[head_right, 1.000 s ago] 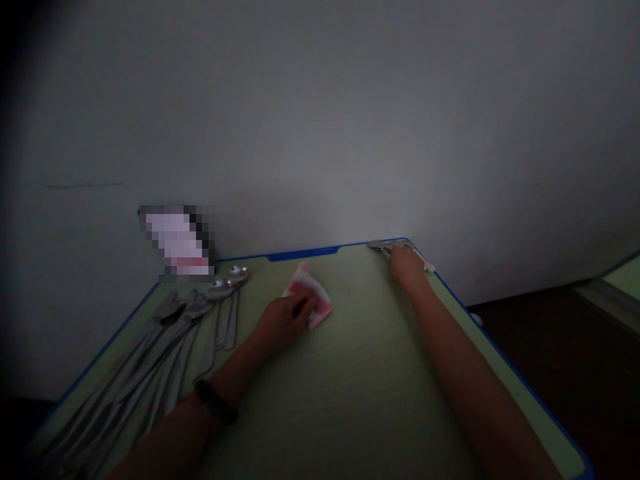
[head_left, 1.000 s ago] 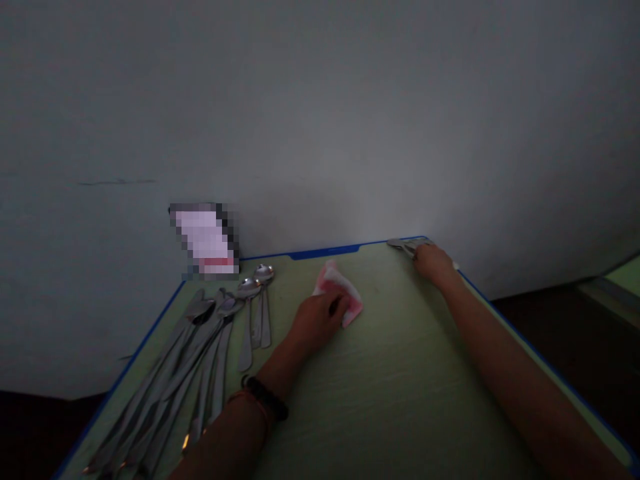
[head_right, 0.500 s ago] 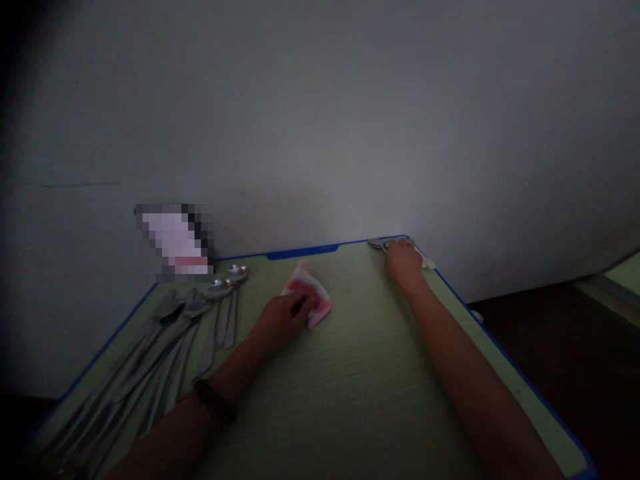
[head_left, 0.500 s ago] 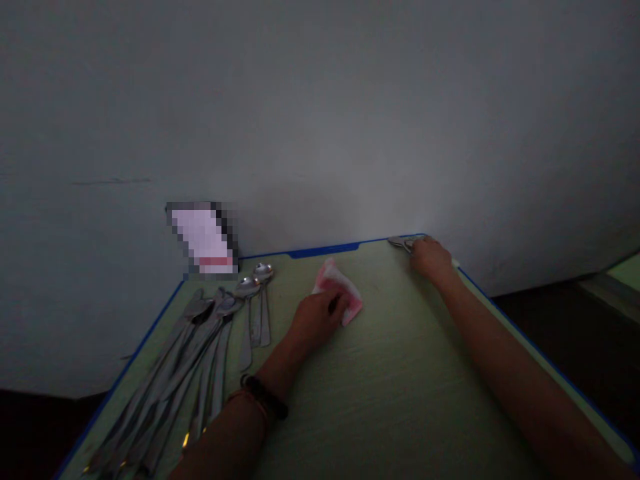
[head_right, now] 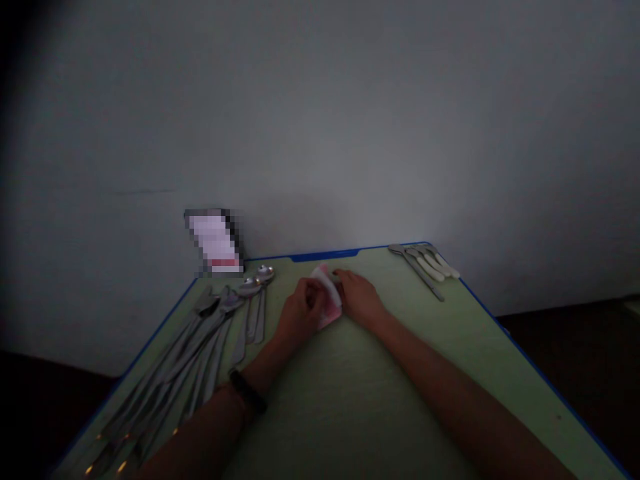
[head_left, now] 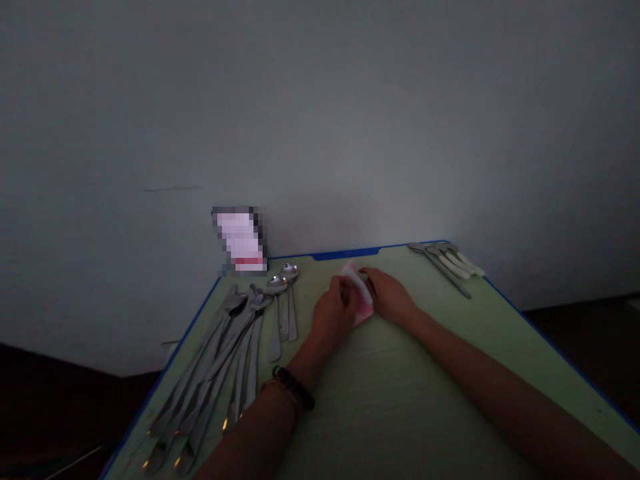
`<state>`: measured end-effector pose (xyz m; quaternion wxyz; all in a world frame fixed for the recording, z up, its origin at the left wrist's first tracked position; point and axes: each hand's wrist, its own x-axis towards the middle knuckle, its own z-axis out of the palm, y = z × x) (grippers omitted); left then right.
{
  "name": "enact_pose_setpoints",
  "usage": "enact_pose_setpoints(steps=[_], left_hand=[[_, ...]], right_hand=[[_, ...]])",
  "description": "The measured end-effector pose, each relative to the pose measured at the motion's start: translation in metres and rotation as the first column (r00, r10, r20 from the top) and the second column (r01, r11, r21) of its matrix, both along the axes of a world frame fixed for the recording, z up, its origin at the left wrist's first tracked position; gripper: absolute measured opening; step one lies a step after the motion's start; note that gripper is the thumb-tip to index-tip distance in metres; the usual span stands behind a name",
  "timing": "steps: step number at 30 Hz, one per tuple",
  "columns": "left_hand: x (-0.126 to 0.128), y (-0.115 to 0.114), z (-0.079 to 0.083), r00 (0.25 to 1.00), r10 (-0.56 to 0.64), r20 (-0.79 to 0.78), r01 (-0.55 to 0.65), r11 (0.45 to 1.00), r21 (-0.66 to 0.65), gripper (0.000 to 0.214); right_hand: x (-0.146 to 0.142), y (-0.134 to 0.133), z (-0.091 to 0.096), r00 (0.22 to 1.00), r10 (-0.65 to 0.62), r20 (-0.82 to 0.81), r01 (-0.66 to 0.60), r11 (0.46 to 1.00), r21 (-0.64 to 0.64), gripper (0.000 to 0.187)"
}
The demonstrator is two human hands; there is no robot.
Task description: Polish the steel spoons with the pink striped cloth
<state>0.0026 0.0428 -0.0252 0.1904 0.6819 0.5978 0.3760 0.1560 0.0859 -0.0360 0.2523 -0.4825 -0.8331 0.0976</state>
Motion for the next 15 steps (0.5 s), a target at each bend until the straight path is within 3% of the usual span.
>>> enact_pose_setpoints(steps=[5, 8, 11, 15], left_hand=[[0.000, 0.001, -0.003, 0.998, 0.011, 0.059, -0.010, 1.000, -0.016, 0.012], [-0.006, 0.005, 0.007, 0.998, 0.030, 0.052, -0.029, 0.999, -0.025, 0.008], [-0.023, 0.009, 0.027, 0.989, -0.021, -0.145, 0.011, 0.998, -0.065, 0.013], [-0.059, 0.014, 0.054, 0.877, -0.075, -0.475, 0.017, 0.992, -0.125, 0.023]], right_hand=[[0.005, -0.004, 0.007, 0.972, 0.156, -0.174, -0.168, 0.984, -0.061, 0.044], [0.006, -0.005, 0.010, 0.962, 0.181, -0.203, -0.205, 0.973, -0.102, 0.056], [0.005, -0.003, 0.007, 0.962, 0.220, -0.159, -0.227, 0.974, -0.027, 0.056], [0.005, 0.002, 0.002, 0.952, 0.290, -0.101, -0.287, 0.957, 0.046, 0.043]])
